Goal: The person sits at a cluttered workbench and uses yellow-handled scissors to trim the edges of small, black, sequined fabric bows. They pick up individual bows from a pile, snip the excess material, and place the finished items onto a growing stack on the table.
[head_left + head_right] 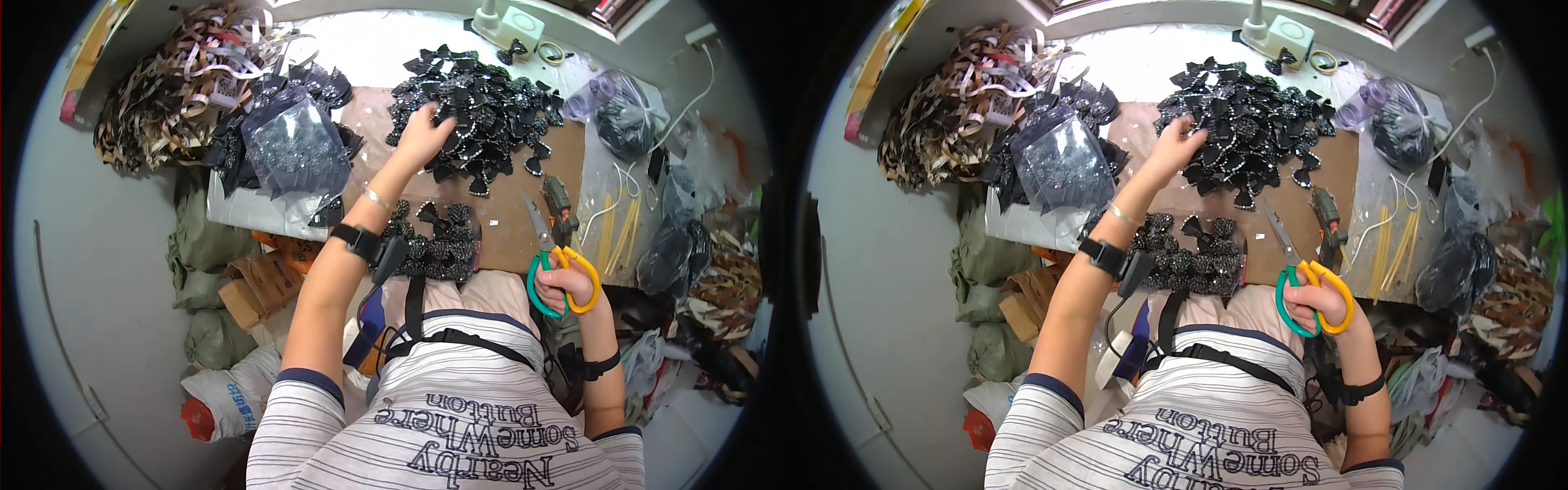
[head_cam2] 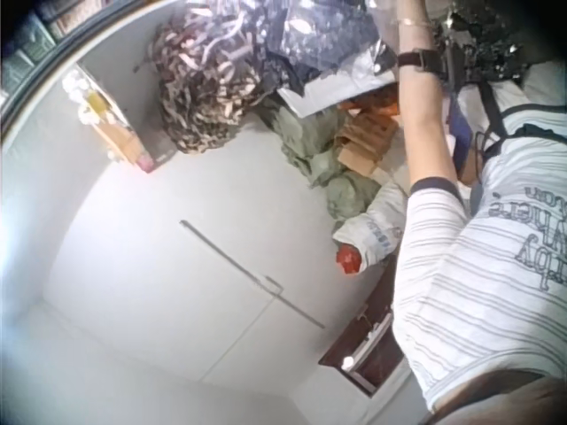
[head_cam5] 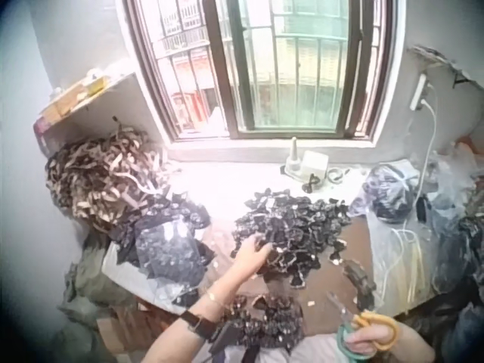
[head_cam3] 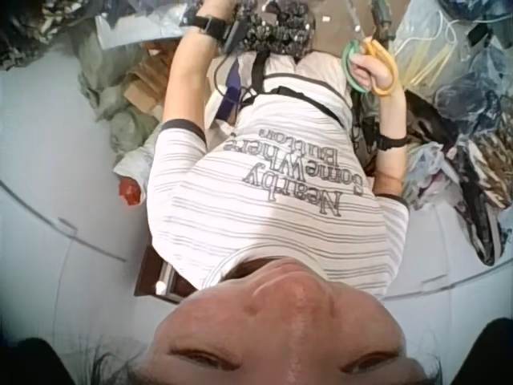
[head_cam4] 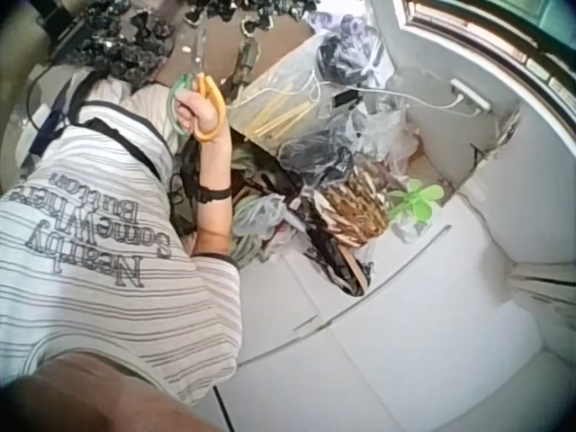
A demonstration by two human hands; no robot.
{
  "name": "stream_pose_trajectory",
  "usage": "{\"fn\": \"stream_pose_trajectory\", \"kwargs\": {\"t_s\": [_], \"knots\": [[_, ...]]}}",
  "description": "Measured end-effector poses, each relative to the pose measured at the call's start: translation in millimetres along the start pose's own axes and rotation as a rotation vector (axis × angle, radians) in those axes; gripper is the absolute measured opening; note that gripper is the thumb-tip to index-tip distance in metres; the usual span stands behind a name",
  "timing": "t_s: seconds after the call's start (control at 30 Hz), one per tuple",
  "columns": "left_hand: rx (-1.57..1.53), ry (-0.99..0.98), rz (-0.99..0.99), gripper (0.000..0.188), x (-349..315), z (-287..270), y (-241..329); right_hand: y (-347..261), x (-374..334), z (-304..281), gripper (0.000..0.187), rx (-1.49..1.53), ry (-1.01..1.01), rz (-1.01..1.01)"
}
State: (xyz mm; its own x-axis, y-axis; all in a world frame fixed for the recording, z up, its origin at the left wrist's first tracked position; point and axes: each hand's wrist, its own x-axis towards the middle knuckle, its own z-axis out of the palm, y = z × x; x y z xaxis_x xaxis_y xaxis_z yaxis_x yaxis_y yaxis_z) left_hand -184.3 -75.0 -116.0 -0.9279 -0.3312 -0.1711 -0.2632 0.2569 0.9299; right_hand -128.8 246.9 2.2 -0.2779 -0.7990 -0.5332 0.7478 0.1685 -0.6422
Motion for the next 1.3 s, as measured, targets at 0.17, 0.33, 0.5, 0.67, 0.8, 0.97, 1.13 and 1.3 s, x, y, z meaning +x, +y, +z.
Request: {"fn": "stream_pose_trajectory", "kwargs": {"t_s": [0.17,0.33,0.5,0.67,0.8,0.97,1.13,1.3], "knots": [[0.661,-0.539,0.234,0.025,-68.5,31.3,-97.3,20.4,-9.0,-3.9,0.024,0.069,0.151,-0.020],[1.013,-0.437,0.484,0.039,-101.4,46.6,-156.7,20.0,-5.0,9.6,0.023,-0.057,0.237,-0.030],[0.669,-0.206,0.168,0.023,-105.6,21.8,-132.5,20.5,1.0,14.5,0.024,-0.344,0.303,0.037],[-0.434,-0.291,-0.318,0.029,-131.4,1.1,-55.0,26.6,29.5,33.6,0.027,-1.158,0.363,-0.026],[-0.683,-0.320,-0.245,0.030,-164.8,-11.9,11.4,22.9,41.1,41.1,0.025,-1.417,0.421,-0.122],[-0.586,-0.203,-0.149,0.037,-187.9,-20.7,29.8,2.9,32.9,52.8,0.025,-1.574,0.439,-0.109],[-0.526,-0.197,-0.113,0.034,-201.2,-26.1,35.6,-4.1,25.4,56.7,0.024,-1.632,0.380,-0.267],[-0.860,-0.404,-0.309,0.034,-208.9,-47.0,60.4,-13.0,18.5,53.9,0.023,-1.642,0.297,-0.403]]}}
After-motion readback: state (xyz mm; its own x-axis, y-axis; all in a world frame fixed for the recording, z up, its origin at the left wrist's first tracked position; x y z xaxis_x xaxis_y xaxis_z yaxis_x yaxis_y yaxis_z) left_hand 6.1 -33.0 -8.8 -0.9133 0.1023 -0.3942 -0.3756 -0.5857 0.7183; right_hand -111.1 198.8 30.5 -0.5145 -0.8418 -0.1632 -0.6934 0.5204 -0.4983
